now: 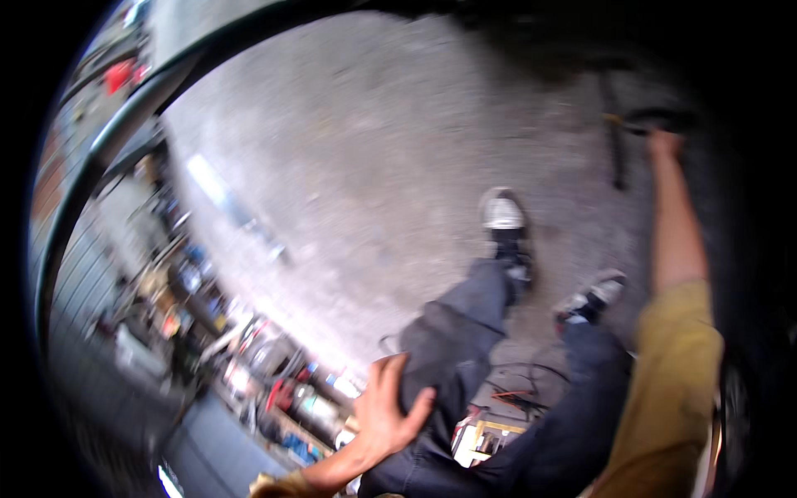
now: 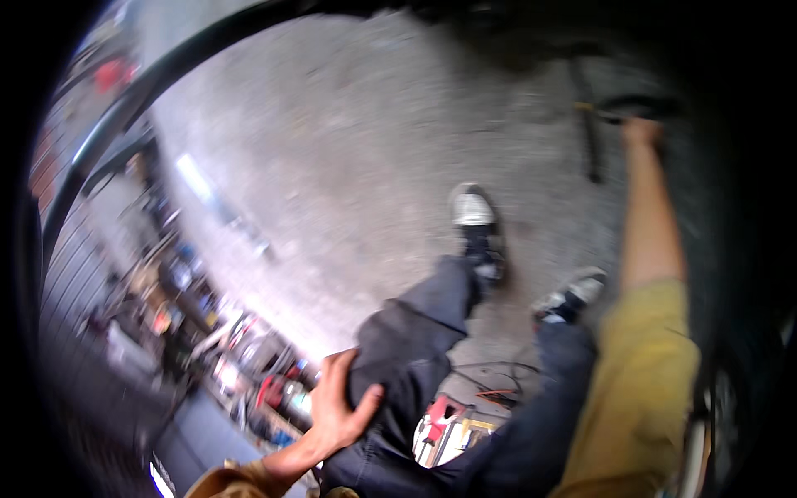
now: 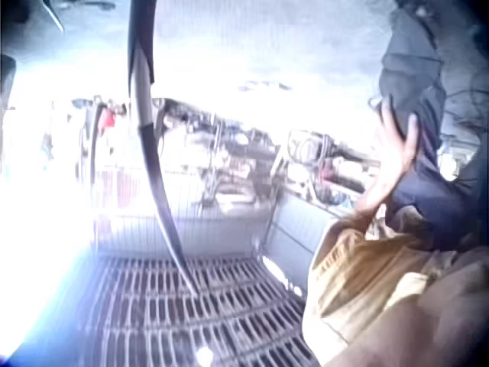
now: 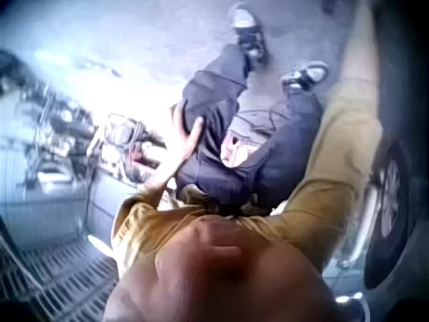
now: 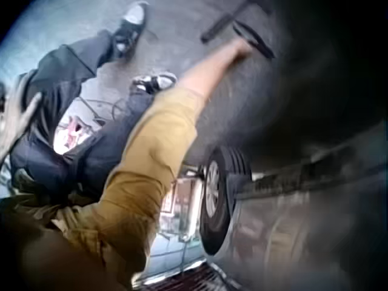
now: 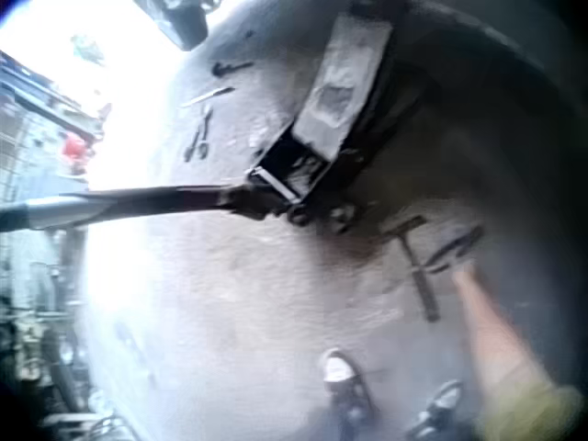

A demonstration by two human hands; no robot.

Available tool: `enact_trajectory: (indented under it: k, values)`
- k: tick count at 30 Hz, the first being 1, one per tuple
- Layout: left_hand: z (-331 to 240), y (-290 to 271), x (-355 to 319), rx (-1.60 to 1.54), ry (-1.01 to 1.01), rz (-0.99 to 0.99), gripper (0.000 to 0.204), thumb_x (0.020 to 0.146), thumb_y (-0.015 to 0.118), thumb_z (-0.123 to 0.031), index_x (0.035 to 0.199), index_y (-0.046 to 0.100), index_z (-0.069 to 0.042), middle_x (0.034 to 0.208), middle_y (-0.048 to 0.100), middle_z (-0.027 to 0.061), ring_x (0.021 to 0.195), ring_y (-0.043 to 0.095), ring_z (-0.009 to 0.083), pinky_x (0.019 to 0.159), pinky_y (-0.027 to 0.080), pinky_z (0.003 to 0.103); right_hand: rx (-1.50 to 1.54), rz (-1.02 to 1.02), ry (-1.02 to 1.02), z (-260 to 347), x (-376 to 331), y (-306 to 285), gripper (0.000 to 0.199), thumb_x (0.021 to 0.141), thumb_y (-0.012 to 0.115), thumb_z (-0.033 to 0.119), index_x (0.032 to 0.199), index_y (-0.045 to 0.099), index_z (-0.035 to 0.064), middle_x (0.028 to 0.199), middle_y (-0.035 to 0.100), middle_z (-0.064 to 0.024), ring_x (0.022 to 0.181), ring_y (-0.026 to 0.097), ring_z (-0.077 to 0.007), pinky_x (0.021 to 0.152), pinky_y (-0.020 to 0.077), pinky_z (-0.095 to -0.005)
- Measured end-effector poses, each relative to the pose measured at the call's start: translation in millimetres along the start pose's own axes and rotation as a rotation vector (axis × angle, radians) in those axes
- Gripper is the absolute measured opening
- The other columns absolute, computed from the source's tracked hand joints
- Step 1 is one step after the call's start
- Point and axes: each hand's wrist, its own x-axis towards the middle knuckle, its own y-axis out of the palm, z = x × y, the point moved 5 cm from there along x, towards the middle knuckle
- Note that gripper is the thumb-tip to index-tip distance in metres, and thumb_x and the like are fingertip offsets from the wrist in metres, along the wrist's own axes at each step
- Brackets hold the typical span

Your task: The person sits on the floor and welds a white car bumper using a handheld welding torch. They hold the bumper in place with one hand while operating the torch with the other, creating bright sparks. After finishing the weld, the person stands up, walks around the garage, and picks up a metal bar.

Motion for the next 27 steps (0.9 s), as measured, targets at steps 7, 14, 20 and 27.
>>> enact_trajectory:
  k: [7,14,20,27]
  values:
    - [-6,-7,3,-0.012,-0.036,-0.004,0.064,0.082,0.069,-0.036,0.133,0.046,-0.004,0.124,0.05,0.0166,0.104,0.06,0.0364,0.077,0.053,0.043,-0.028,-0.282,-0.425,-21,4,19,0.038,0.081,0.052,0.018,0.11,0.061,-0.0048,0.107,0.064,-0.0278,0.103,0.061,-0.0423,0.086,0.0464,-0.0403]
    - [-17,1,-11,-0.056,-0.049,-0.015,0.061,0.081,0.07,-0.035,0.131,0.049,-0.006,0.123,0.051,0.0193,0.1,0.062,0.0388,0.075,0.054,0.045,0.054,0.051,-0.602,77,-144,74,0.072,0.077,0.074,0.055,0.106,0.05,-0.0062,0.09,0.061,-0.0191,0.086,0.062,-0.0305,0.077,0.0485,-0.0398]
    - [-9,21,-27,-0.066,-0.032,-0.067,0.064,0.078,0.072,-0.036,0.131,0.05,-0.007,0.124,0.049,0.019,0.098,0.062,0.0376,0.072,0.054,0.043,-0.434,-0.094,-0.514,133,-243,79,0.071,0.087,0.067,0.041,0.135,0.027,0.0064,0.12,0.049,-0.0307,0.102,0.06,-0.0457,0.085,0.0511,-0.0507]
    - [22,61,-69,-0.212,-0.063,-0.167,0.058,0.08,0.07,-0.034,0.129,0.053,-0.008,0.122,0.052,0.0222,0.101,0.06,0.0401,0.077,0.053,0.045,-0.705,0.173,-0.296,26,-228,57,0.046,0.084,0.062,0.025,0.123,0.055,0.0017,0.126,0.059,-0.022,0.115,0.058,-0.0413,0.093,0.0494,-0.0517]
